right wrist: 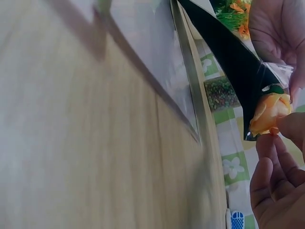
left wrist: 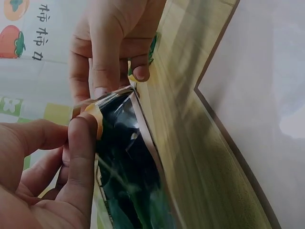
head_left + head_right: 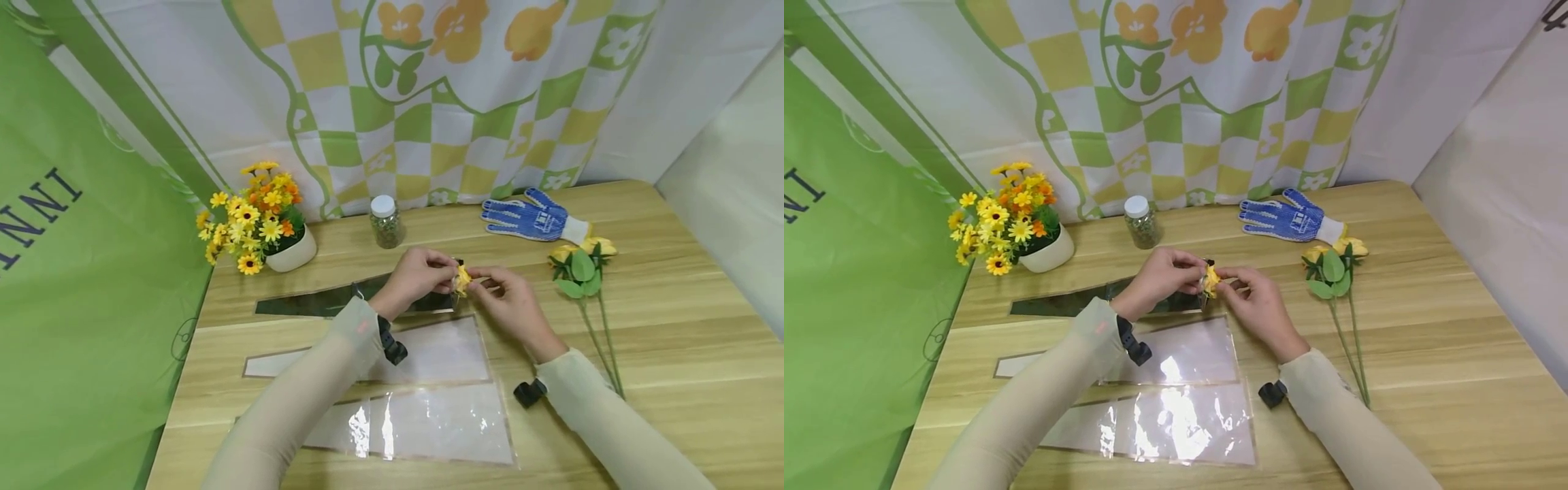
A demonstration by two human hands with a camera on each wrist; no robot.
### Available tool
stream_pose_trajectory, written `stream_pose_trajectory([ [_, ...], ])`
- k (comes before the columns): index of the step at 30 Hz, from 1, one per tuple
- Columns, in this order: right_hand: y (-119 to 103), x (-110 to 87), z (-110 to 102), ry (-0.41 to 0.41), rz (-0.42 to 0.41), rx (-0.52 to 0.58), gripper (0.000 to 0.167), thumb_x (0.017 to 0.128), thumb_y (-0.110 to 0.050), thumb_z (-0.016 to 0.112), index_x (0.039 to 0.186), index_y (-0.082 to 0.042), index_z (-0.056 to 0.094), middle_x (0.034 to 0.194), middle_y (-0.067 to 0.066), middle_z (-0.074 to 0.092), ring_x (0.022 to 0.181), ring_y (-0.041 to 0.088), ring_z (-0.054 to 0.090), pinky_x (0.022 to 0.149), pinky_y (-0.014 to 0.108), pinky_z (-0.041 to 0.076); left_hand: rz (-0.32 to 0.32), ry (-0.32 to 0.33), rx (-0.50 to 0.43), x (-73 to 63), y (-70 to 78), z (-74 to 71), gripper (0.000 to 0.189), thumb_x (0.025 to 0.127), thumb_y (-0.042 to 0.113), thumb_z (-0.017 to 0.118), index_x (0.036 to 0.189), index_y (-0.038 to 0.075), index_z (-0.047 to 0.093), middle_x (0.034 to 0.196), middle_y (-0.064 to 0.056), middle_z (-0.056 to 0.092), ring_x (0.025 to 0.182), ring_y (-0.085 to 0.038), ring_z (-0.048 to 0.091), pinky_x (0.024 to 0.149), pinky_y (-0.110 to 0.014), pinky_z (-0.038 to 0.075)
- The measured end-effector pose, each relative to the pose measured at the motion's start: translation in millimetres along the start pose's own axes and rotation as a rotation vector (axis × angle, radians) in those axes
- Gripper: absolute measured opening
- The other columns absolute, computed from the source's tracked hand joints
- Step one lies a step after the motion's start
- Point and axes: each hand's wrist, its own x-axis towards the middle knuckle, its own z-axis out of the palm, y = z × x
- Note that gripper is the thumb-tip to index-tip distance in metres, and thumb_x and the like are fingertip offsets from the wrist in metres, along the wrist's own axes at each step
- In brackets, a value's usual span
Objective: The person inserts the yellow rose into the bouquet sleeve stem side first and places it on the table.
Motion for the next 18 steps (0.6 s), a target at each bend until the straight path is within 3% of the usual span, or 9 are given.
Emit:
stream_pose_trajectory([
  [6,-3.2,3.4,6.1,-0.005,-0.021,-0.016,0.024,0.096,-0.017,0.073,0.12,-0.01,0.074,0.114,0.005,0.071,0.09,0.018,0.067,0.076,0.026,0.058,-0.022,-0.019,-0.004,-1.1,0.8,-2.6,0.018,0.097,0.008,0.07,0.113,0.0,0.074,0.096,-0.009,0.073,0.081,-0.023,0.072,0.078,-0.04,0.063],
  [11,-4.2,3.5,8.3,0.012,0.055,0.018,0.024,0.096,-0.024,0.074,0.115,-0.01,0.072,0.105,0.004,0.07,0.079,0.02,0.063,0.065,0.025,0.055,-0.005,-0.032,-0.014,-1.1,1.6,-3.6,0.021,0.098,0.008,0.07,0.116,-0.002,0.073,0.097,-0.012,0.073,0.081,-0.024,0.072,0.076,-0.036,0.063],
  [14,-4.0,3.1,8.9,0.033,0.097,0.02,0.022,0.095,-0.029,0.075,0.106,-0.01,0.071,0.096,0.004,0.069,0.071,0.021,0.06,0.058,0.024,0.052,-0.007,-0.034,-0.032,-1.5,1.5,-5.1,0.023,0.098,0.007,0.069,0.118,-0.003,0.072,0.099,-0.014,0.073,0.081,-0.023,0.071,0.08,-0.041,0.063],
  [18,-4.7,2.1,8.6,0.037,0.087,0.006,0.02,0.095,-0.027,0.075,0.102,-0.009,0.074,0.088,0.003,0.07,0.068,0.02,0.058,0.057,0.023,0.05,-0.026,-0.036,-0.057,-1.8,0.9,-7.8,0.023,0.098,0.007,0.069,0.118,-0.004,0.072,0.099,-0.014,0.073,0.08,-0.023,0.071,0.086,-0.048,0.06],
])
